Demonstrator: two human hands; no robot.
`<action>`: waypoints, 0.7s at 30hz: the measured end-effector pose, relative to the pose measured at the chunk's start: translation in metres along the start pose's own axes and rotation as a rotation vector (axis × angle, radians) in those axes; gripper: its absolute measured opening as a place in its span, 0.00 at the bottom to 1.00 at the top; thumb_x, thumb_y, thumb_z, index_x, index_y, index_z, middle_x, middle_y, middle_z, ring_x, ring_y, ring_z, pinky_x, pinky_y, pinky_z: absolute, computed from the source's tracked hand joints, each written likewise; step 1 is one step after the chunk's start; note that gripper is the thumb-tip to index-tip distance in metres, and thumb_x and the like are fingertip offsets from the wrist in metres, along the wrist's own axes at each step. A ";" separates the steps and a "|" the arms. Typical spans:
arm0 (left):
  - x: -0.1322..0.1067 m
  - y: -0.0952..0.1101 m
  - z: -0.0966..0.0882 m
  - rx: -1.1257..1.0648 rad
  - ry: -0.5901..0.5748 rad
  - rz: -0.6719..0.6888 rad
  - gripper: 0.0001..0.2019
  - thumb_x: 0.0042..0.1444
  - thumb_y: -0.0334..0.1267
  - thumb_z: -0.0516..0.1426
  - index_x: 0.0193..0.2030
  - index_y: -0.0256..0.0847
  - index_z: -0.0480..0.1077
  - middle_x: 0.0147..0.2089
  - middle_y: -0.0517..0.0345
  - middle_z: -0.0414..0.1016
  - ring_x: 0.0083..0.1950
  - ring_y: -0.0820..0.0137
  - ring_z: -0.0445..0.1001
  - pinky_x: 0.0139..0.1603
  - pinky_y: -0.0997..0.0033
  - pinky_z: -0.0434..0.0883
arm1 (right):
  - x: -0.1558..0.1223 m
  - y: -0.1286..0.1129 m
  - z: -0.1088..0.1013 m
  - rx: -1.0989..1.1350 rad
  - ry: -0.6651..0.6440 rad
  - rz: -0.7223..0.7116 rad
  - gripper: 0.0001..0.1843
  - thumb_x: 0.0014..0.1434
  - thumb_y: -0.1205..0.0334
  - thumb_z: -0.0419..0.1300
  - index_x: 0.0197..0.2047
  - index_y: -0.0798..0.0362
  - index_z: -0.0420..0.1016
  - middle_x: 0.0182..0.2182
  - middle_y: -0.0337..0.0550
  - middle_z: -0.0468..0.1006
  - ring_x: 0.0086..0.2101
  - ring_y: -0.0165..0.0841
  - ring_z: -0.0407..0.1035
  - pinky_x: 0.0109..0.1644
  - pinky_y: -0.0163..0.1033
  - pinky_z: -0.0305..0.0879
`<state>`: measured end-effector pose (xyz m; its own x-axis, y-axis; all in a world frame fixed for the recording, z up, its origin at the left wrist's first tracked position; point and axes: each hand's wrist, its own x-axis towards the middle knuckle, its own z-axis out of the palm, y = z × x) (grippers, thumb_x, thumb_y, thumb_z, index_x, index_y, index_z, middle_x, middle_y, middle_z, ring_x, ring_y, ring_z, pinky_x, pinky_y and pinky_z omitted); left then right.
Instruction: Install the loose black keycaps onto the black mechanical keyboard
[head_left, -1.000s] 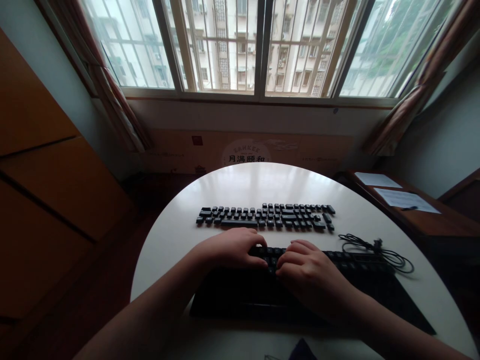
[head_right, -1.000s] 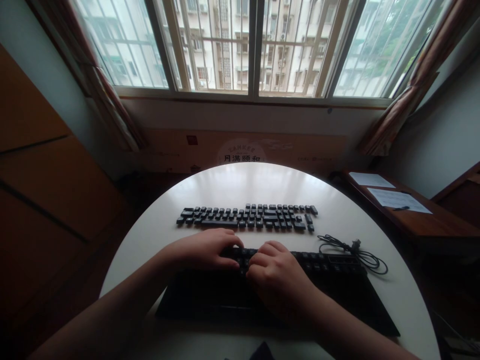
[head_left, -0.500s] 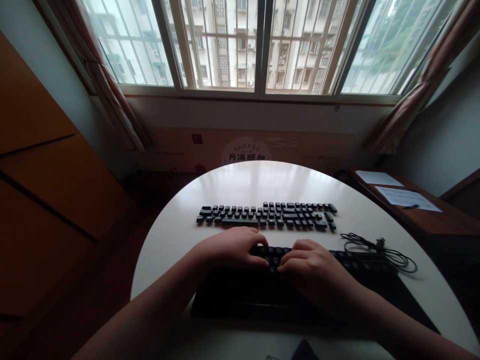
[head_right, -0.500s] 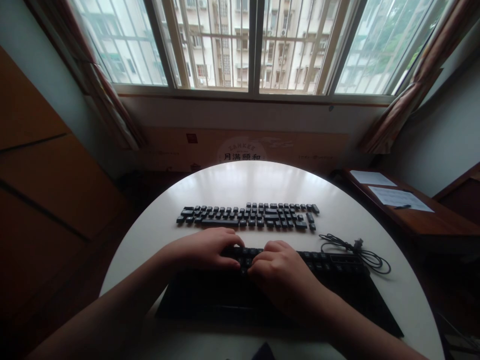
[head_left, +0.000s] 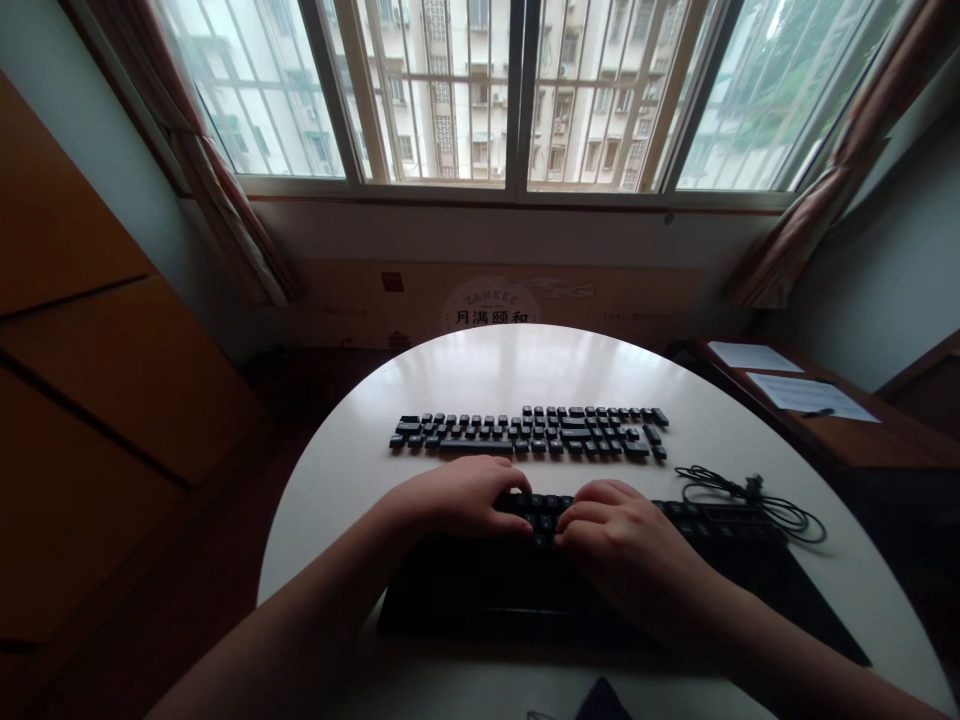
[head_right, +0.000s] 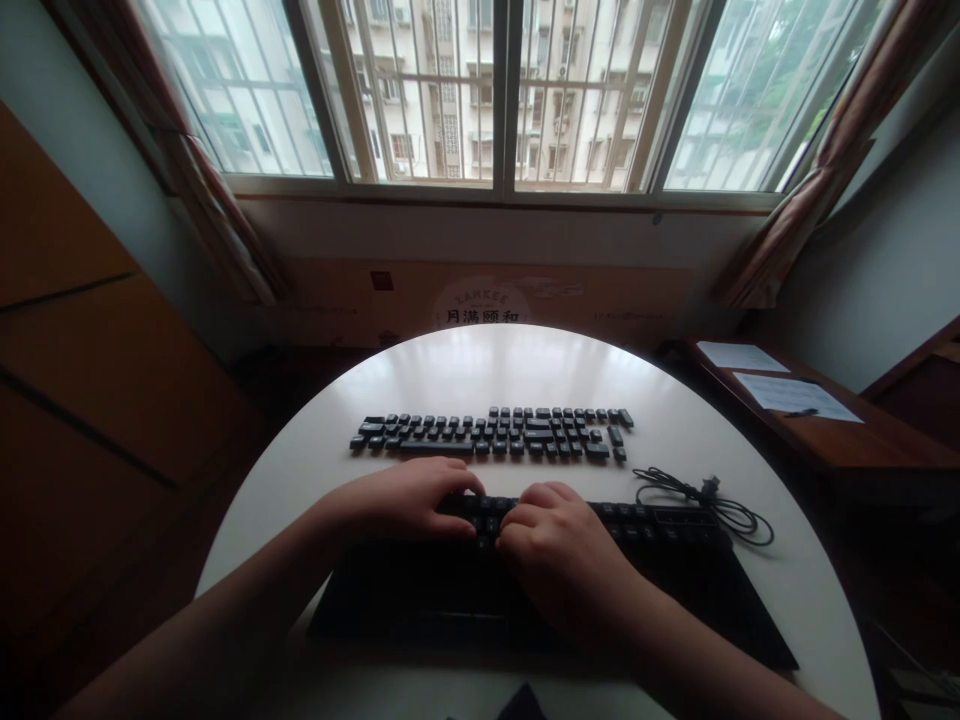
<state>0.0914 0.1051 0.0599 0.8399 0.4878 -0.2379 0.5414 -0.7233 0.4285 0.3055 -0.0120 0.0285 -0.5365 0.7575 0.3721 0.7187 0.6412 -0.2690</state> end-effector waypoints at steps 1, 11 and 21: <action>0.000 0.000 0.000 0.000 0.000 -0.001 0.21 0.57 0.54 0.61 0.53 0.47 0.74 0.49 0.54 0.76 0.47 0.60 0.74 0.44 0.66 0.69 | 0.000 0.000 0.001 0.005 0.003 -0.002 0.12 0.62 0.78 0.66 0.31 0.54 0.73 0.33 0.38 0.79 0.37 0.36 0.67 0.46 0.42 0.59; 0.000 0.000 -0.001 0.003 -0.011 -0.008 0.22 0.57 0.55 0.60 0.54 0.48 0.74 0.50 0.54 0.75 0.47 0.60 0.74 0.44 0.66 0.69 | -0.001 -0.004 0.001 -0.003 -0.017 0.010 0.15 0.65 0.78 0.60 0.28 0.54 0.70 0.30 0.40 0.76 0.32 0.35 0.65 0.41 0.40 0.59; 0.000 0.000 -0.001 0.006 -0.006 -0.003 0.22 0.57 0.54 0.60 0.54 0.47 0.74 0.49 0.53 0.75 0.47 0.60 0.74 0.43 0.66 0.69 | -0.002 -0.005 0.004 -0.012 -0.049 0.033 0.13 0.62 0.79 0.63 0.30 0.55 0.71 0.31 0.40 0.77 0.34 0.36 0.65 0.42 0.41 0.59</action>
<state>0.0914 0.1053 0.0612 0.8387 0.4867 -0.2443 0.5438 -0.7250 0.4226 0.3010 -0.0157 0.0254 -0.5331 0.7834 0.3195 0.7414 0.6145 -0.2697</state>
